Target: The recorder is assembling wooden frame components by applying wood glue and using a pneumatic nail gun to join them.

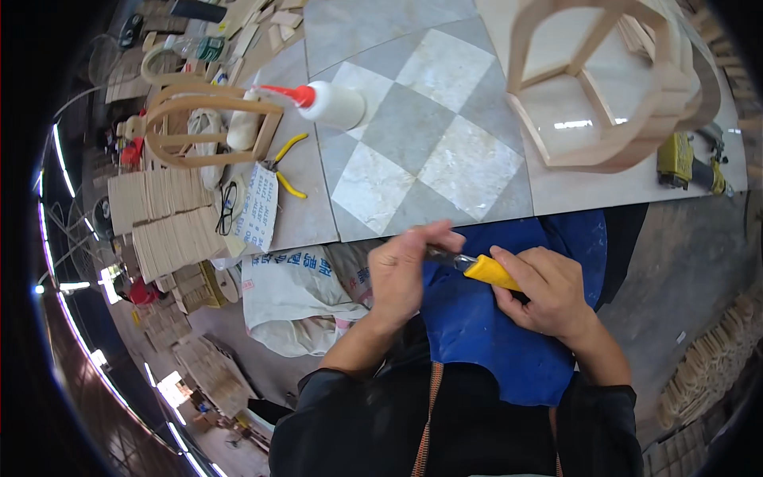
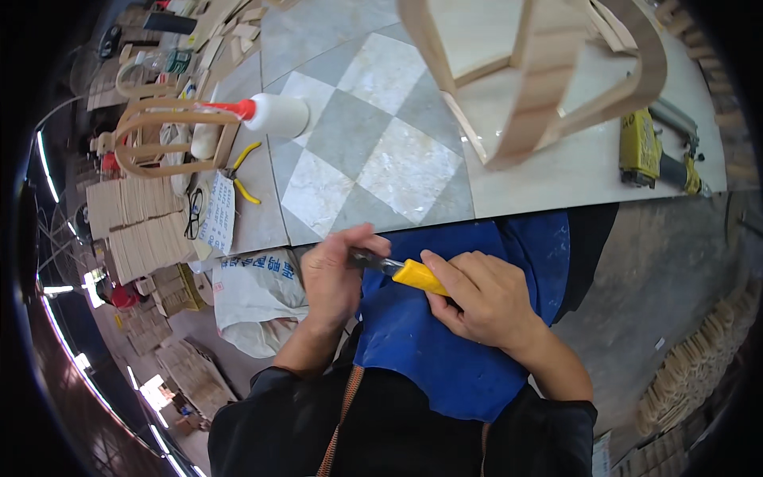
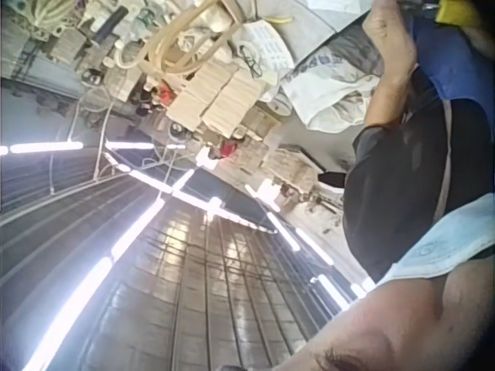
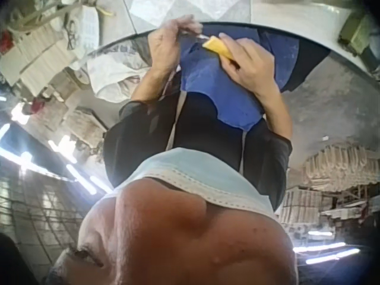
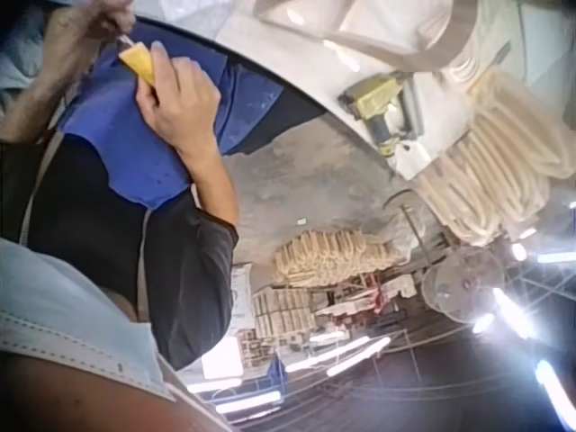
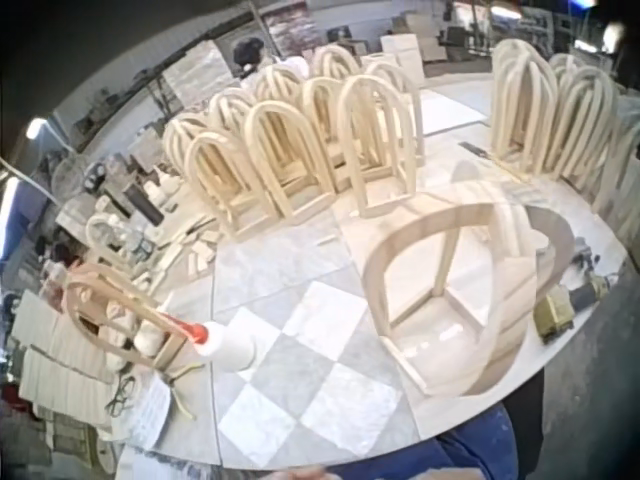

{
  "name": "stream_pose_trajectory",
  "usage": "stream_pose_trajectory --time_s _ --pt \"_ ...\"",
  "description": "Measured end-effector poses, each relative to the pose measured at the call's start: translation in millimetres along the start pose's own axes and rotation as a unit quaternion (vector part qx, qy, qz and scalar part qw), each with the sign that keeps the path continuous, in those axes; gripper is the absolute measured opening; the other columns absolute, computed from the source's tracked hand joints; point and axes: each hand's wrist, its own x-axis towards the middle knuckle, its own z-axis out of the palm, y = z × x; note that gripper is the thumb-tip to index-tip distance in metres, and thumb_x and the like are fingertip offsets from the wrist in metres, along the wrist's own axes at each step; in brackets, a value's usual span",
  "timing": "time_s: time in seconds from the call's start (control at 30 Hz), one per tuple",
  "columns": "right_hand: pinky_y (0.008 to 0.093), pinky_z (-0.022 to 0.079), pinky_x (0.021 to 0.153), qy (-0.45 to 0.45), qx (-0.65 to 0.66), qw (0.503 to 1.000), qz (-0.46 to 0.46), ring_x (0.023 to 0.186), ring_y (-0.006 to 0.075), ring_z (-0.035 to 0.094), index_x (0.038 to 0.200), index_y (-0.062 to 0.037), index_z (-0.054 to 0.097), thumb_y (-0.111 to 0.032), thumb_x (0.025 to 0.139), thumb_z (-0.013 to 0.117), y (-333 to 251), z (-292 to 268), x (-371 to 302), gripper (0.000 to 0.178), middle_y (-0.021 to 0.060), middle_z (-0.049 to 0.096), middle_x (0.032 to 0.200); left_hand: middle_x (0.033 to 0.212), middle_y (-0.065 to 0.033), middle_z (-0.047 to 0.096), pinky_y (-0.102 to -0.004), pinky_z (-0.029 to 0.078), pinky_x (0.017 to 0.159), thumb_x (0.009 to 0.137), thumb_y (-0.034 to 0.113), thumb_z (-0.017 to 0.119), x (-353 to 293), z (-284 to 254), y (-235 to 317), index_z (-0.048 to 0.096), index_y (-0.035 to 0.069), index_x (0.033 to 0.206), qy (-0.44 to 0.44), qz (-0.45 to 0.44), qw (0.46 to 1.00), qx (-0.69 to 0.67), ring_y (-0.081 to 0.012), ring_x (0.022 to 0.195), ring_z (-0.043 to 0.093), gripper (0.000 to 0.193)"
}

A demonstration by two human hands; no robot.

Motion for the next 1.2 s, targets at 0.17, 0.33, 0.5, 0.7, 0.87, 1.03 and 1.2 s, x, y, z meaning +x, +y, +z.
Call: stream_pose_trajectory --time_s 0.17,0.33,0.5,0.7,0.87,1.03,1.2 --pt "0.0280 0.050 0.062 -0.065 0.021 0.997 0.018 0.071 0.0182 0.062 0.134 -0.0016 0.072 -0.009 0.082 0.084 -10.0 1.0 4.0 0.053 0.0060 0.068 0.096 0.100 -0.0174 0.076 -0.0361 0.057 0.090 0.121 0.035 0.041 5.5 -52.1 7.6 0.069 -0.003 0.131 0.265 0.096 0.944 -0.174 -0.0256 0.092 0.071 0.049" --pt "0.0370 0.058 0.074 -0.075 0.122 0.981 0.130 0.086 0.0314 0.071 0.141 -0.0002 0.060 -0.009 0.088 0.077 -23.7 32.4 35.1 0.056 0.0153 0.072 0.110 0.102 -0.0084 0.065 -0.0334 0.051 0.083 0.119 0.030 0.045 -16.2 -72.1 -11.8 0.063 0.003 0.130 0.295 0.042 0.918 -0.260 -0.0188 0.085 0.060 0.034" --pt "0.0468 0.057 0.091 -0.107 0.197 0.970 0.096 0.103 0.0432 0.069 0.134 0.0004 0.060 -0.011 0.095 0.064 -28.9 114.1 108.8 0.041 0.0238 0.070 0.122 0.098 -0.0031 0.060 -0.0253 0.048 0.078 0.113 0.019 0.064 -36.1 -72.1 -35.2 0.060 0.009 0.118 0.278 0.003 0.949 -0.148 -0.0115 0.084 0.057 0.012" --pt "0.0490 0.055 0.089 0.018 0.072 0.996 0.048 0.100 0.0375 0.064 0.122 0.0013 0.058 -0.012 0.099 0.060 -27.7 185.7 162.2 0.027 0.0205 0.064 0.114 0.090 -0.0033 0.060 -0.0241 0.048 0.076 0.115 0.020 0.061 -32.6 -65.2 -37.3 0.061 0.007 0.117 0.227 -0.006 0.957 -0.180 -0.0113 0.079 0.057 0.013" --pt "0.0445 0.049 0.110 0.161 0.086 0.975 -0.131 0.113 0.0342 0.059 0.125 0.0009 0.060 -0.014 0.097 0.062 -30.7 160.2 128.2 0.031 0.0189 0.063 0.122 0.089 -0.0054 0.064 -0.0256 0.049 0.076 0.117 0.026 0.056 -44.5 -76.1 -48.6 0.064 0.004 0.119 0.237 0.015 0.971 -0.023 -0.0129 0.078 0.058 0.024" --pt "0.0383 0.056 0.094 0.122 0.131 0.979 -0.097 0.104 0.0280 0.070 0.117 -0.0039 0.070 -0.014 0.096 0.069 2.3 65.2 27.5 0.023 0.0113 0.073 0.117 0.095 -0.0103 0.070 -0.0300 0.052 0.080 0.118 0.029 0.053 -12.3 -65.2 -64.4 0.066 0.001 0.126 0.067 0.144 0.981 0.108 -0.0179 0.080 0.061 0.032" --pt "0.0325 0.060 0.081 0.138 0.027 0.990 0.034 0.085 0.0242 0.074 0.110 -0.0027 0.078 0.001 0.086 0.078 23.8 -2.2 -54.3 0.025 0.0076 0.079 0.105 0.116 -0.0182 0.073 -0.0399 0.054 0.098 0.096 0.012 0.079 28.0 20.6 -26.9 0.061 -0.004 0.143 -0.034 0.261 0.922 0.282 -0.0306 0.105 0.066 0.053"
